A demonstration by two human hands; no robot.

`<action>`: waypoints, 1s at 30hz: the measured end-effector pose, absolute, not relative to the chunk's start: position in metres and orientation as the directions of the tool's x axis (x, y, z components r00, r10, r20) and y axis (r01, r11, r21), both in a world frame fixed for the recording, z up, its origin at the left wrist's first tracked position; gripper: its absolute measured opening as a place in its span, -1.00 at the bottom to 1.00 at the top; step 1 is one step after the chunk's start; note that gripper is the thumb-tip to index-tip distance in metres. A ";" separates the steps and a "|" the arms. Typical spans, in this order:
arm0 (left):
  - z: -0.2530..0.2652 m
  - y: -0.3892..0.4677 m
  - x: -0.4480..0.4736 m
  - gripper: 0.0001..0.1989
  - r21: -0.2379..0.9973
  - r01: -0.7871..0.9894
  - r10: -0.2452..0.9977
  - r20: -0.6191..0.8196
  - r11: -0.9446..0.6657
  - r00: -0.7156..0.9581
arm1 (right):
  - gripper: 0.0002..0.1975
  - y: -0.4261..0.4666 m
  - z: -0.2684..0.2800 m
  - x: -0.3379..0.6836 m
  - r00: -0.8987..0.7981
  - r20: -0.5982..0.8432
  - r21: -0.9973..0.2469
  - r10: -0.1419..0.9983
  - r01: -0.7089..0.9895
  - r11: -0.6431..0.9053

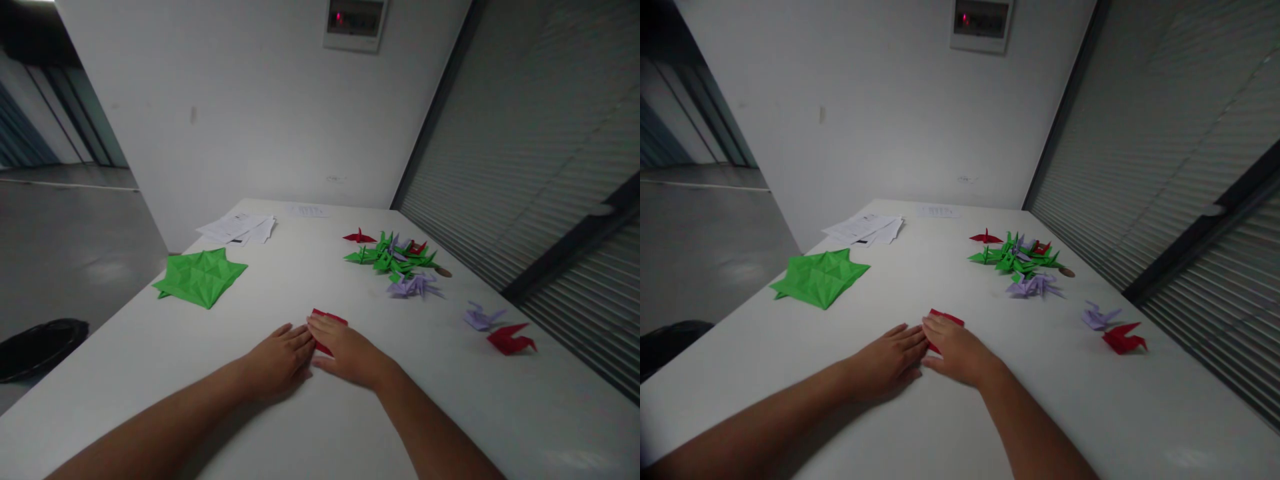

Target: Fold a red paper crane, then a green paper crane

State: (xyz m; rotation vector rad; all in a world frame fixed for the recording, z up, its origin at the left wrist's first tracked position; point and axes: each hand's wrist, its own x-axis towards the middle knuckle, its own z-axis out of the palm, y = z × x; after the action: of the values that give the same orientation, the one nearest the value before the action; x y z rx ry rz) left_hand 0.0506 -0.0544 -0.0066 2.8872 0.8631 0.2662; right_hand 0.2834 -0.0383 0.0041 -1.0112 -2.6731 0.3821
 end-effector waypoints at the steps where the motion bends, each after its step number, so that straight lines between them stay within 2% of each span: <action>1: -0.006 -0.055 0.051 -0.39 0.160 0.538 0.558 0.130 -0.828 0.820 | -0.22 -0.042 0.006 0.280 -0.729 0.118 -0.329 0.674 0.612 0.719; 6: -0.010 -0.053 0.050 -0.35 0.144 0.559 0.576 0.141 -0.817 0.805 | -0.07 -0.046 0.004 0.281 -0.737 0.077 -0.269 0.672 0.633 0.726; 18: -0.018 -0.054 0.048 -0.39 0.102 0.605 0.613 0.093 -0.789 0.784 | 0.00 -0.034 -0.001 0.296 -0.681 -0.107 -0.236 0.724 0.725 0.647; 24: -0.019 -0.055 0.047 -0.44 0.091 0.625 0.632 0.111 -0.775 0.767 | -0.01 -0.028 -0.006 0.302 -0.639 -0.108 -0.199 0.762 0.765 0.613; 30: -0.014 -0.057 0.048 -0.45 0.086 0.638 0.644 0.081 -0.765 0.761 | -0.01 -0.025 -0.016 0.305 -0.580 -0.048 -0.167 0.813 0.807 0.566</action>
State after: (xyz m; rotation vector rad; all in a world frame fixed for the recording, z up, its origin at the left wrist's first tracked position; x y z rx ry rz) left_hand 0.0483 -0.0568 -0.0136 2.8981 1.0553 0.1625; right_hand 0.3052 -0.0251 -0.0161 -1.4229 -2.7497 0.2652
